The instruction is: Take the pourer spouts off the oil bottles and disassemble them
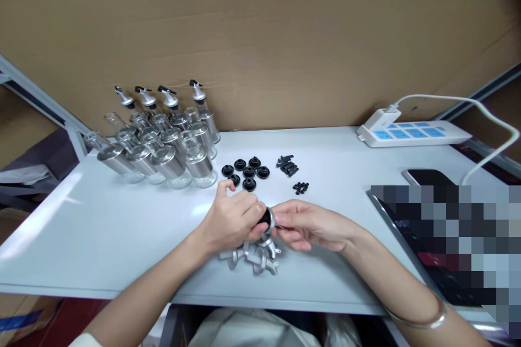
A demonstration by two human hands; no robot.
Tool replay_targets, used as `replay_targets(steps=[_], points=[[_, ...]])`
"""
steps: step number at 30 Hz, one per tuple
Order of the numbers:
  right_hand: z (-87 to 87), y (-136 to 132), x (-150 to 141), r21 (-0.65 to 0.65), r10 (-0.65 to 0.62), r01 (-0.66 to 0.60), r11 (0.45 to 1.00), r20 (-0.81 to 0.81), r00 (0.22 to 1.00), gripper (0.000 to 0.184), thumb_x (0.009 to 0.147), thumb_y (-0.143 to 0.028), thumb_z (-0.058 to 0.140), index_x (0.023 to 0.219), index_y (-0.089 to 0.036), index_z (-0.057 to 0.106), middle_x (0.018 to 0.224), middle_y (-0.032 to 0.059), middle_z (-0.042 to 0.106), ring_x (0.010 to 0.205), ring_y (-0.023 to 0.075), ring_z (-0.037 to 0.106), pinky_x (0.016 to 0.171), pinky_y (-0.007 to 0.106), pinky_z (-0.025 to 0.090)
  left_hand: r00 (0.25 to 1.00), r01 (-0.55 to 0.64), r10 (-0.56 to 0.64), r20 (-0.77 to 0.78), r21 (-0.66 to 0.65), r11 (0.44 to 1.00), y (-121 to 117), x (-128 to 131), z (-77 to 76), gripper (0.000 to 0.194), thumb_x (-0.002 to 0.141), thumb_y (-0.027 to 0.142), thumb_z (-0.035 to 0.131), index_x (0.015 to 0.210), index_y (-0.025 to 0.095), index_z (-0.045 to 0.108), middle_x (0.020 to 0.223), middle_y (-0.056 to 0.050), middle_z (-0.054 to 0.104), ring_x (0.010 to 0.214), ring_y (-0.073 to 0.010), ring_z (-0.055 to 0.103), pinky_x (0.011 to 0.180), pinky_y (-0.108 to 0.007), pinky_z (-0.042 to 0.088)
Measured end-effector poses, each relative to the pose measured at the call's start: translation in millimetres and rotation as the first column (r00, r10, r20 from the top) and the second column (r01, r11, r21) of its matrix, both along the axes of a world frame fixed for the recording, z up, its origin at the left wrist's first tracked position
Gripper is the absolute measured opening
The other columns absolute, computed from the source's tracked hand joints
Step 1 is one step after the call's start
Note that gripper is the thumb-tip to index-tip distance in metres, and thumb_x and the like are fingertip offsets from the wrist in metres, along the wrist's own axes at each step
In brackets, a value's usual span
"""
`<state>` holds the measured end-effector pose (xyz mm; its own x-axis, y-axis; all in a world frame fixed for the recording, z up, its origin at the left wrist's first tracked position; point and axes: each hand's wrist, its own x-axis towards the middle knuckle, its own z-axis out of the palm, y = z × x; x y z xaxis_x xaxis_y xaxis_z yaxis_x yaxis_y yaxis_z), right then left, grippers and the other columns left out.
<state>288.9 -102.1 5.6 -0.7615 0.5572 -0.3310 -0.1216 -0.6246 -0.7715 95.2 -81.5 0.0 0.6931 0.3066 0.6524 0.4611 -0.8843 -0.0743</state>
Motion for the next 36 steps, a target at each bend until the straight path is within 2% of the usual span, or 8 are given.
replay_targets(steps=[7, 14, 17, 22, 26, 29, 33, 36], points=[[0.2, -4, -7, 0.235, -0.125, 0.107, 0.966, 0.062, 0.990, 0.036, 0.080, -0.047, 0.063, 0.072, -0.013, 0.053, 0.054, -0.0085, 0.039, 0.041, 0.0023, 0.036, 0.041, 0.019, 0.021, 0.999, -0.048, 0.047, -0.007, -0.064, 0.997, 3, -5, 0.0, 0.043, 0.098, 0.032, 0.019, 0.075, 0.016, 0.051, 0.058, 0.002, 0.054, 0.054, -0.0124, 0.043, 0.072, -0.036, 0.025], [4.0, -10, -13, 0.578, -0.296, 0.126, 0.807, 0.210, 0.932, 0.035, 0.086, -0.049, 0.051, 0.073, -0.016, 0.053, 0.055, -0.0056, 0.043, 0.048, 0.0073, 0.041, 0.048, 0.022, 0.032, 0.997, -0.068, 0.075, 0.028, -0.188, 0.980, 5, -4, 4.6, 0.048, 0.099, 0.033, 0.014, 0.071, 0.016, 0.051, 0.057, 0.003, 0.055, 0.051, -0.0109, 0.042, 0.070, -0.034, 0.025], [4.2, -13, -12, 0.753, -0.418, 0.055, 0.656, 0.301, 0.857, 0.031, 0.091, -0.042, 0.047, 0.076, -0.017, 0.057, 0.056, -0.0040, 0.046, 0.053, 0.0092, 0.042, 0.052, 0.022, 0.034, 0.995, -0.074, 0.087, 0.041, -0.253, 0.965, 5, -4, 4.1, 0.048, 0.098, 0.033, 0.016, 0.072, 0.017, 0.052, 0.057, 0.003, 0.056, 0.051, -0.0112, 0.043, 0.070, -0.035, 0.024], [3.6, -15, -12, 0.952, -0.610, -0.077, 0.298, 0.252, 0.752, 0.027, 0.093, -0.034, 0.044, 0.080, -0.019, 0.062, 0.067, 0.0015, 0.059, 0.058, 0.0119, 0.050, 0.056, 0.023, 0.039, 0.992, -0.079, 0.108, 0.065, -0.341, 0.937, 6, -5, 1.7, 0.047, 0.098, 0.036, 0.017, 0.072, 0.017, 0.052, 0.059, 0.003, 0.056, 0.052, -0.0110, 0.044, 0.072, -0.035, 0.026], [2.3, -15, -12, 0.980, -0.688, -0.196, -0.035, 0.118, 0.716, 0.022, 0.095, -0.024, 0.042, 0.086, -0.018, 0.061, 0.064, 0.0022, 0.057, 0.055, 0.0120, 0.048, 0.053, 0.023, 0.038, 0.989, -0.061, 0.106, 0.098, -0.380, 0.923, 6, -4, 0.7, 0.045, 0.098, 0.037, 0.017, 0.073, 0.018, 0.049, 0.058, 0.003, 0.056, 0.051, -0.0109, 0.042, 0.071, -0.034, 0.027], [1.0, -15, -10, 0.919, -0.739, -0.323, -0.226, 0.054, 0.671, 0.018, 0.094, -0.018, 0.043, 0.091, -0.015, 0.061, 0.063, 0.0023, 0.055, 0.055, 0.0124, 0.045, 0.052, 0.024, 0.036, 0.987, -0.034, 0.098, 0.125, -0.436, 0.899, 4, -3, 1.3, 0.044, 0.098, 0.035, 0.015, 0.073, 0.018, 0.047, 0.059, 0.004, 0.055, 0.051, -0.0108, 0.041, 0.070, -0.033, 0.028], [-0.7, -14, -7, 0.836, -0.757, -0.421, -0.351, 0.012, 0.653, 0.017, 0.092, -0.015, 0.045, 0.096, -0.013, 0.061, 0.062, 0.0031, 0.054, 0.059, 0.0146, 0.044, 0.055, 0.026, 0.036, 0.983, -0.013, 0.107, 0.148, -0.528, 0.849, 3, -1, 2.9, 0.047, 0.098, 0.038, 0.014, 0.069, 0.019, 0.045, 0.055, 0.005, 0.052, 0.050, -0.0112, 0.040, 0.067, -0.032, 0.030], [-0.7, -13, -7, 0.854, -0.744, -0.391, -0.343, 0.007, 0.669, 0.016, 0.091, -0.015, 0.046, 0.093, -0.014, 0.062, 0.063, 0.0040, 0.056, 0.060, 0.0156, 0.044, 0.056, 0.027, 0.036, 0.986, 0.005, 0.087, 0.142, -0.549, 0.836, 3, -2, 2.7, 0.046, 0.098, 0.042, 0.015, 0.073, 0.019, 0.046, 0.057, 0.005, 0.052, 0.052, -0.0118, 0.042, 0.066, -0.031, 0.032]])
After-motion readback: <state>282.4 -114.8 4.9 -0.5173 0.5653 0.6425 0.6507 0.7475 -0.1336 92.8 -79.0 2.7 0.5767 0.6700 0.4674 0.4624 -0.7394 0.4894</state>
